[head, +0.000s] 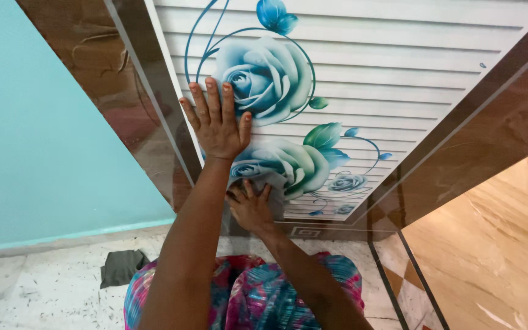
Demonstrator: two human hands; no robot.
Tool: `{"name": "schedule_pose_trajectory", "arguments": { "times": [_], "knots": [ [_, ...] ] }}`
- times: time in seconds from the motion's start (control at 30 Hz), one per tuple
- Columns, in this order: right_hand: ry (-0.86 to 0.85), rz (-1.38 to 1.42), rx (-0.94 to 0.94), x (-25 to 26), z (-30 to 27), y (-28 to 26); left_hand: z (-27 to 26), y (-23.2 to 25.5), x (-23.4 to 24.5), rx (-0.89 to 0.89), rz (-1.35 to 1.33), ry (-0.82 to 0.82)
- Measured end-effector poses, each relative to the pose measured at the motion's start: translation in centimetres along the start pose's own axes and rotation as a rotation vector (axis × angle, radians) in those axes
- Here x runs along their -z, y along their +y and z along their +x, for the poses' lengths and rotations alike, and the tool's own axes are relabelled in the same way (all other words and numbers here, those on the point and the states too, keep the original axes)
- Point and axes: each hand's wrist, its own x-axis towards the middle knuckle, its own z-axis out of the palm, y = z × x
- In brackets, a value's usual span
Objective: The person wipes a door using a cloth, cleaning the floral patterns and the wooden panels, then cleans around the handle and locks.
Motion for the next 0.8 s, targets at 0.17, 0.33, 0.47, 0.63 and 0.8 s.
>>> {"name": "schedule_pose_trajectory", "arguments": {
  "times": [0.17, 0.33, 0.47, 0.63, 0.8],
  "knots": [
    [0.167, 0.04, -0.164, 3.3, 2.0, 1.9, 0.0, 0.0, 0.0, 0.0, 0.002, 0.008],
    [0.432, 0.024, -0.544, 8.4, 1.2, 9.0, -0.1, 0.0, 0.1, 0.008, -0.004, -0.026],
    [0.857, 0.297, -0.854, 10.5, -2.6, 17.3, -0.1, 0.1, 0.1, 0.008, -0.006, -0.018],
    [1.024, 0.335, -1.073, 7.0, -10.0, 27.4, -0.1, 0.1, 0.2, 0.007, -0.001, -0.019],
    [0.876, 0.419, -1.241, 1.9, -14.9, 29.9, -0.2, -0.2, 0.2, 0.008, -0.015, -0.025]
  ]
}}
